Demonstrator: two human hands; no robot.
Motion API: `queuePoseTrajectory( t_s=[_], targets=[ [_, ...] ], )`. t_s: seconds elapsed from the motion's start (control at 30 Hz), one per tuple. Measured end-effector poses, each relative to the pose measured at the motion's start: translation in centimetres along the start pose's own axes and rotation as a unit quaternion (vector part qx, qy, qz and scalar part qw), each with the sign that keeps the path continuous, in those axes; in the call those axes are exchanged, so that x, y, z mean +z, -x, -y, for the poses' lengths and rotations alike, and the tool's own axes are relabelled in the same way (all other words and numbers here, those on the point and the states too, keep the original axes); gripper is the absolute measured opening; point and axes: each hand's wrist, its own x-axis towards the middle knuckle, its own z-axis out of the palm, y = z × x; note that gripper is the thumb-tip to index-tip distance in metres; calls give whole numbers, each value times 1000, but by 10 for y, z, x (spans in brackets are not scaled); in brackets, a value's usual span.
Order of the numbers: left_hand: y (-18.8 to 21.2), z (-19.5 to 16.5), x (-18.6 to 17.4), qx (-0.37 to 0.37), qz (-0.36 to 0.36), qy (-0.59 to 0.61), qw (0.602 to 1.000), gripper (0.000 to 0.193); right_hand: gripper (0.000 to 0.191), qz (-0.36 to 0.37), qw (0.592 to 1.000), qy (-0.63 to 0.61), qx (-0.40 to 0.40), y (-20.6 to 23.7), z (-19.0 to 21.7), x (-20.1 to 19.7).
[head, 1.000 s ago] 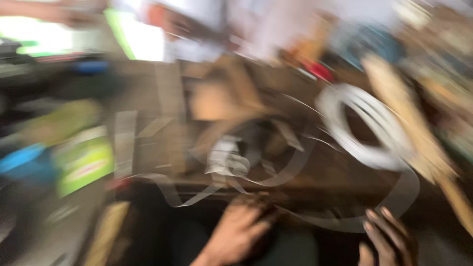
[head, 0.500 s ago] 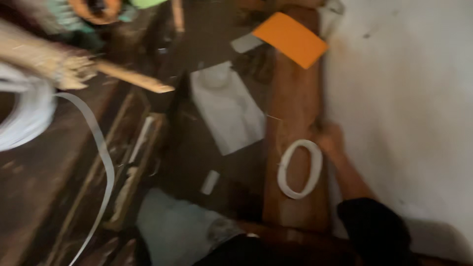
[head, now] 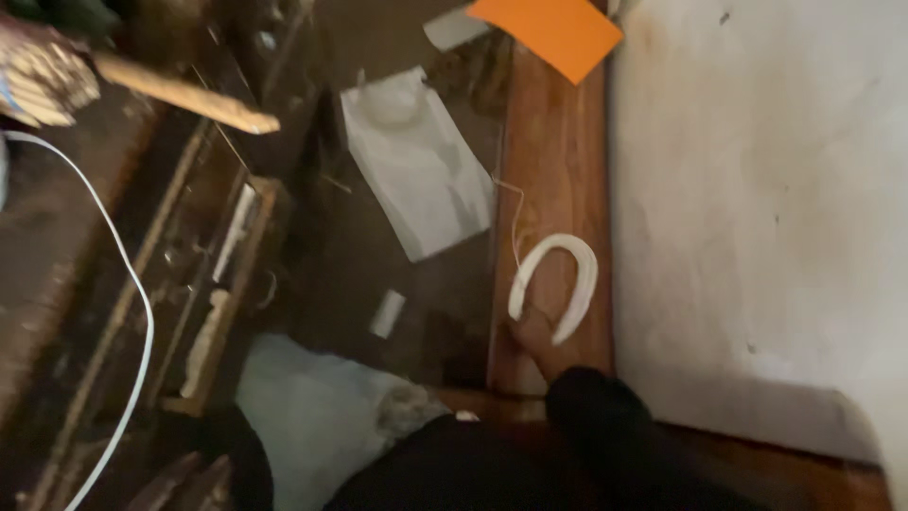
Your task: The person winds white insulated wire into the slots of a motor stator, using a wooden stick to push the wire down and inserting white paper insulation between windings. The person handles the stator, wire, and insulation while another person writes on paper nearby.
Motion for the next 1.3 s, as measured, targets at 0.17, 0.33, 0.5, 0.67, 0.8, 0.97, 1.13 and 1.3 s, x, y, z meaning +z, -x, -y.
queuePoseTrajectory(
  t_s=[0.17,0.33,0.5,0.67,0.8,0.97,1.13,1.3],
  targets=[
    [22,19,3,-4,4,37,999,33,28,-57,998,-30,-16,-10,9,-23],
    [48,-31,-34,69,-53,345,934,34,29,-207,969,-117,-75,14,9,-90],
    [58,-85,-121,158,-196,129,959,31,30,-307,893,-222,-245,91,115,-165],
    [68,-110,-176,206,-241,118,941,29,31,-327,794,-241,-451,197,255,-183],
    [80,-113,-162,196,-286,118,931,30,33,-324,680,-191,-630,282,365,-174],
    [84,-104,-140,228,-342,42,910,24,47,-289,509,-44,-810,339,547,-107],
    [78,-98,-142,237,-329,32,914,21,43,-193,508,215,-811,334,613,-52],
    [53,-105,-170,242,-305,14,921,20,48,-76,606,187,-770,316,623,-31]
  ],
)
